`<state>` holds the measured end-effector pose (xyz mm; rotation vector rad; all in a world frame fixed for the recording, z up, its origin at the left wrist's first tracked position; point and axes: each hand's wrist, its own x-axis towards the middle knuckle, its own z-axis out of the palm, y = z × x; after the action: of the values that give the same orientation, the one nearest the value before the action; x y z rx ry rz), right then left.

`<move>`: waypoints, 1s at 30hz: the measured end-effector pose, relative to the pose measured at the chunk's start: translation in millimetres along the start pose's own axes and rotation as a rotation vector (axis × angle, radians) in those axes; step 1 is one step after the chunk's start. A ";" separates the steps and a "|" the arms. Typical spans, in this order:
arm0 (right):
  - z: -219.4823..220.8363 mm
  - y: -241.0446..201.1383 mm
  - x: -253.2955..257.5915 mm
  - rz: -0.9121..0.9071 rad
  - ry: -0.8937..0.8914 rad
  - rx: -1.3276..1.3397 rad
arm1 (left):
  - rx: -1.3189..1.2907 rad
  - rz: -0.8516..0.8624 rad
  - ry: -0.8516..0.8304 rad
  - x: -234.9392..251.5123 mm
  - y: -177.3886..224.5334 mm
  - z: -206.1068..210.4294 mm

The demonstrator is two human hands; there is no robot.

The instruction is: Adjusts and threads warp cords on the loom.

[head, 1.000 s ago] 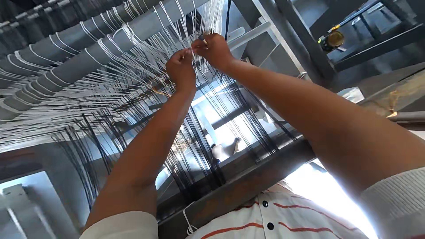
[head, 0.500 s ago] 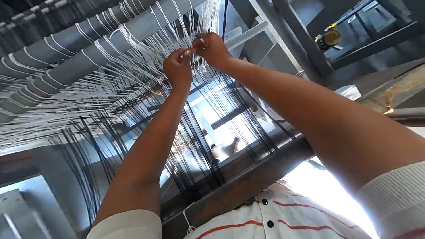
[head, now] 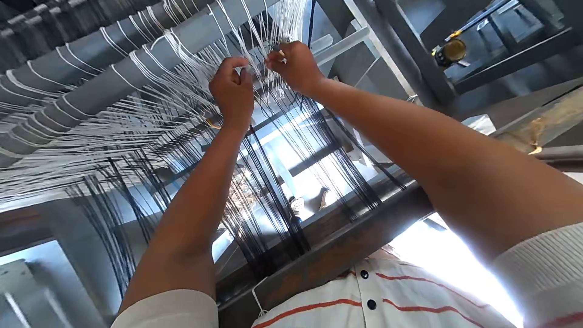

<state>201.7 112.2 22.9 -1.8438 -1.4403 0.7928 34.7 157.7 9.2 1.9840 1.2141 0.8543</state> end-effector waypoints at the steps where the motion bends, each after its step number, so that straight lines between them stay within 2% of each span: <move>1: -0.5 0.8 -0.5 -0.005 0.005 -0.002 | -0.026 0.023 0.022 -2.5 -1.2 -0.7; 6: -0.9 -0.3 -0.5 0.006 0.018 -0.023 | -0.120 0.081 0.052 -7.6 -3.0 0.6; 13: 1.7 7.4 1.6 -0.038 0.044 0.060 | 0.083 -0.105 -0.210 6.4 9.8 14.1; 30: 5.8 12.1 2.9 -0.066 0.053 0.090 | 0.127 -0.083 -0.246 16.3 -2.0 16.6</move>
<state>204.6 113.6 9.6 -1.7287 -1.4018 0.7582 52.7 170.1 1.2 2.0524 1.2216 0.4860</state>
